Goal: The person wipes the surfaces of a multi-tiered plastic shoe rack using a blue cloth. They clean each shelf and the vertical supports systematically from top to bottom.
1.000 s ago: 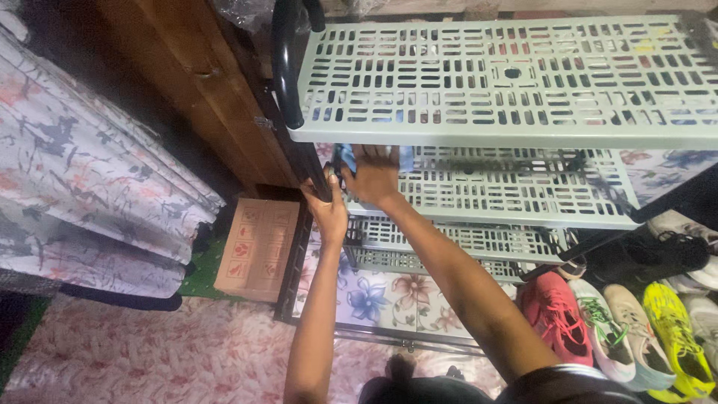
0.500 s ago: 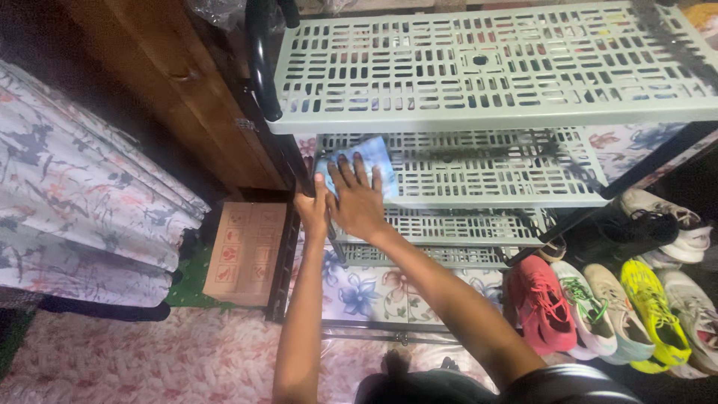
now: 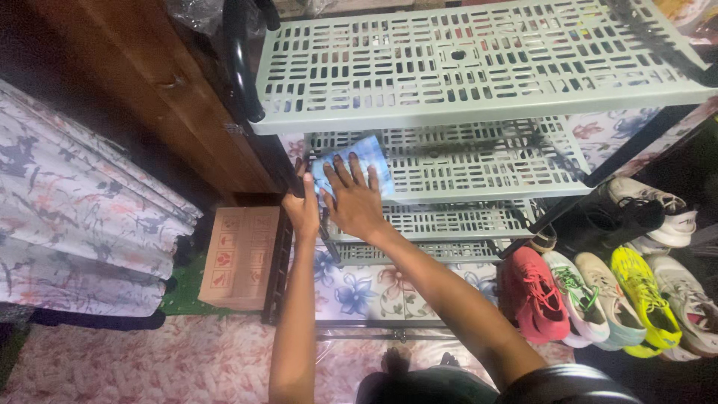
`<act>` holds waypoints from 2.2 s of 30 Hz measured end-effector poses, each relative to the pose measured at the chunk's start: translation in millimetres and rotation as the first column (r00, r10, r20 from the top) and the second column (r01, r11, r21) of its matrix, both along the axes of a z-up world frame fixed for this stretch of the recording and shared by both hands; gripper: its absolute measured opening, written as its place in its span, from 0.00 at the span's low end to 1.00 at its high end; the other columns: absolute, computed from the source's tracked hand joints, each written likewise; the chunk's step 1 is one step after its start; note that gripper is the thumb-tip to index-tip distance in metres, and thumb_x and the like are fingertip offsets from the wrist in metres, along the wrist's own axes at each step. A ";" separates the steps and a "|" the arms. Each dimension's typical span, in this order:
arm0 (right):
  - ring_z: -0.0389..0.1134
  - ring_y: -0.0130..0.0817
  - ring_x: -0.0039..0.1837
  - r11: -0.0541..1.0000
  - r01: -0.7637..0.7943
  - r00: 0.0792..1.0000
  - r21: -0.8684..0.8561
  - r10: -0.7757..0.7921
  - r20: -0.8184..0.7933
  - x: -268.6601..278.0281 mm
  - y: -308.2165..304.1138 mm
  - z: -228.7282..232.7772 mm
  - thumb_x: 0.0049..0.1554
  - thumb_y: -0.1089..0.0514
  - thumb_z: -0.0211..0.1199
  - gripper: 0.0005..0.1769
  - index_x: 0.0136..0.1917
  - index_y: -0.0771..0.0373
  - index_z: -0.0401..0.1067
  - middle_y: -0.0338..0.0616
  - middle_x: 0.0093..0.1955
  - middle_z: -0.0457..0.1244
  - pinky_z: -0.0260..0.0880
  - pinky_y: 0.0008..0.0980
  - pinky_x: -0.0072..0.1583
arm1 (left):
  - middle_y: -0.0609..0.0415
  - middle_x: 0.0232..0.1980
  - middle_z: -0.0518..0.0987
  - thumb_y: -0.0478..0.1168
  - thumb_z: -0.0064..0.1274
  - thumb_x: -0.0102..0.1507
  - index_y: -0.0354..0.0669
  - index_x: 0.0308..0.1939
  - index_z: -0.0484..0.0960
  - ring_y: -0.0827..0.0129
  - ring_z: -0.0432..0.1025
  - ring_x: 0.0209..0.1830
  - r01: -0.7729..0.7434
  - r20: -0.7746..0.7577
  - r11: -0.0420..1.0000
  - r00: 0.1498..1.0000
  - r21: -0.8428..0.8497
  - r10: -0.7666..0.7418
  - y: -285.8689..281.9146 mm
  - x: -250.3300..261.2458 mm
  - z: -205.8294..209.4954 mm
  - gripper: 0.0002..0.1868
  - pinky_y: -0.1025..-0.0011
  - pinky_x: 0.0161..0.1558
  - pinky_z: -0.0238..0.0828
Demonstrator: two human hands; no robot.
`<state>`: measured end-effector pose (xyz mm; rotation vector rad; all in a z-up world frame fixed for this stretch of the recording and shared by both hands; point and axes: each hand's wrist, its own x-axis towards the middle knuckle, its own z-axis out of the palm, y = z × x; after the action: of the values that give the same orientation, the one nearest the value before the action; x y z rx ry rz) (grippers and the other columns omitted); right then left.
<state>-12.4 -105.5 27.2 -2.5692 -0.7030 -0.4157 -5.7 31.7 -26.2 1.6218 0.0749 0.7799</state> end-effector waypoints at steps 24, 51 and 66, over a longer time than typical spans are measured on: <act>0.52 0.57 0.79 0.930 0.354 0.935 -0.100 -0.350 0.059 47.5 -287.9 -26.4 0.66 0.38 0.49 0.32 0.73 0.59 0.67 0.57 0.74 0.60 0.42 0.66 0.75 | 0.44 0.61 0.82 0.50 0.43 0.74 0.33 0.56 0.84 0.60 0.74 0.65 -0.051 -0.026 0.986 0.998 0.159 0.055 -9.9 -4.2 12.3 0.23 0.62 0.67 0.64; 0.60 0.58 0.70 0.899 0.437 0.891 -0.029 -0.437 -0.123 47.7 -338.5 5.3 0.62 0.35 0.52 0.33 0.70 0.57 0.70 0.52 0.67 0.64 0.57 0.66 0.63 | 0.41 0.68 0.77 0.28 0.47 0.64 0.29 0.65 0.76 0.60 0.72 0.67 -0.036 -0.170 0.999 0.985 0.004 0.036 -10.0 -7.3 18.0 0.23 0.67 0.68 0.65; 0.40 0.58 0.82 0.939 0.336 0.939 -0.070 -0.339 -0.051 163.3 -374.2 -79.6 0.58 0.36 0.51 0.41 0.78 0.58 0.58 0.62 0.81 0.48 0.20 0.77 0.71 | 0.43 0.69 0.76 0.26 0.49 0.65 0.31 0.61 0.80 0.59 0.68 0.71 -0.038 -0.127 0.993 0.990 0.115 0.053 1.8 3.8 0.7 0.20 0.65 0.72 0.58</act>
<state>150.9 -479.8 -52.4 -2.7529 -0.2514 -0.4238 -1.9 33.5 -25.5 1.7828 0.1641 0.7230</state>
